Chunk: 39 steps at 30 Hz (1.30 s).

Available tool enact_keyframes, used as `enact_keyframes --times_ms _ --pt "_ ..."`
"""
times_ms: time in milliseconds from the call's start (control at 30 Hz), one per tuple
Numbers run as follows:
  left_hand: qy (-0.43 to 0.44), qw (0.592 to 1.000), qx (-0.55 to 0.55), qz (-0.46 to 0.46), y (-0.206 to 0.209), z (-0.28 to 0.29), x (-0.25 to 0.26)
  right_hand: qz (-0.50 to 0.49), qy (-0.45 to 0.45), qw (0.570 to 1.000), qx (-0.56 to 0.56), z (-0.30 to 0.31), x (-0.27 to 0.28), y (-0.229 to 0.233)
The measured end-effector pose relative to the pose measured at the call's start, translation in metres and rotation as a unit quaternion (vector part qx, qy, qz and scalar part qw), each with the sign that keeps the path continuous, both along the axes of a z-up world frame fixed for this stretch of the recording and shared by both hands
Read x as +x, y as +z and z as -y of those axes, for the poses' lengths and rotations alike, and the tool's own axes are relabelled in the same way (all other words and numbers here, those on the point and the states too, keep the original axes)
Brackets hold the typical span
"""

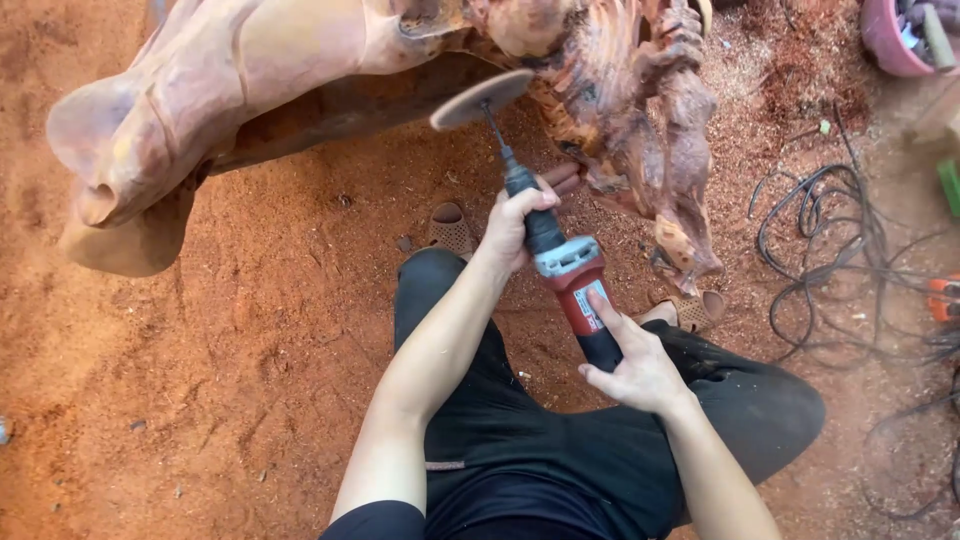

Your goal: Sanding a large wooden sculpture using an angle grinder with a sanding disc attachment.

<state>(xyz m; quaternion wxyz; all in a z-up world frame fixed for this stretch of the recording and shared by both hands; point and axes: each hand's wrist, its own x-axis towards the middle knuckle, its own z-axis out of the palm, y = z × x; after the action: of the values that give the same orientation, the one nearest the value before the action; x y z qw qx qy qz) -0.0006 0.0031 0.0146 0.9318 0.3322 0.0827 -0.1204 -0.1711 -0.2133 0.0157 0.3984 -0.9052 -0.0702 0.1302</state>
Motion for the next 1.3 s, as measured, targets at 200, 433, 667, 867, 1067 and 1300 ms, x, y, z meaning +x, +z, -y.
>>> enact_keyframes --times_ms 200,433,667,867,1067,1300 --pt "-0.01 0.994 0.096 0.058 -0.041 0.017 0.002 0.017 -0.038 0.999 -0.018 0.001 -0.02 0.006" --pt "-0.006 0.999 0.028 0.024 -0.056 0.01 0.014 -0.001 -0.017 0.999 -0.04 0.006 -0.005 -0.015" --pt "-0.003 1.0 -0.001 -0.02 -0.026 0.007 0.007 -0.029 -0.011 0.998 -0.05 -0.002 0.001 0.018" --pt "-0.059 0.994 0.093 0.011 -0.007 0.012 -0.01 -0.058 0.008 0.996 -0.065 -0.004 -0.034 0.045" --pt "-0.106 0.98 0.168 -0.007 0.04 0.016 -0.005 -0.044 -0.045 0.996 -0.061 -0.008 -0.045 0.054" --pt "-0.103 0.981 0.166 0.004 0.033 0.017 -0.009 -0.018 -0.022 0.998 -0.058 -0.004 -0.044 0.058"
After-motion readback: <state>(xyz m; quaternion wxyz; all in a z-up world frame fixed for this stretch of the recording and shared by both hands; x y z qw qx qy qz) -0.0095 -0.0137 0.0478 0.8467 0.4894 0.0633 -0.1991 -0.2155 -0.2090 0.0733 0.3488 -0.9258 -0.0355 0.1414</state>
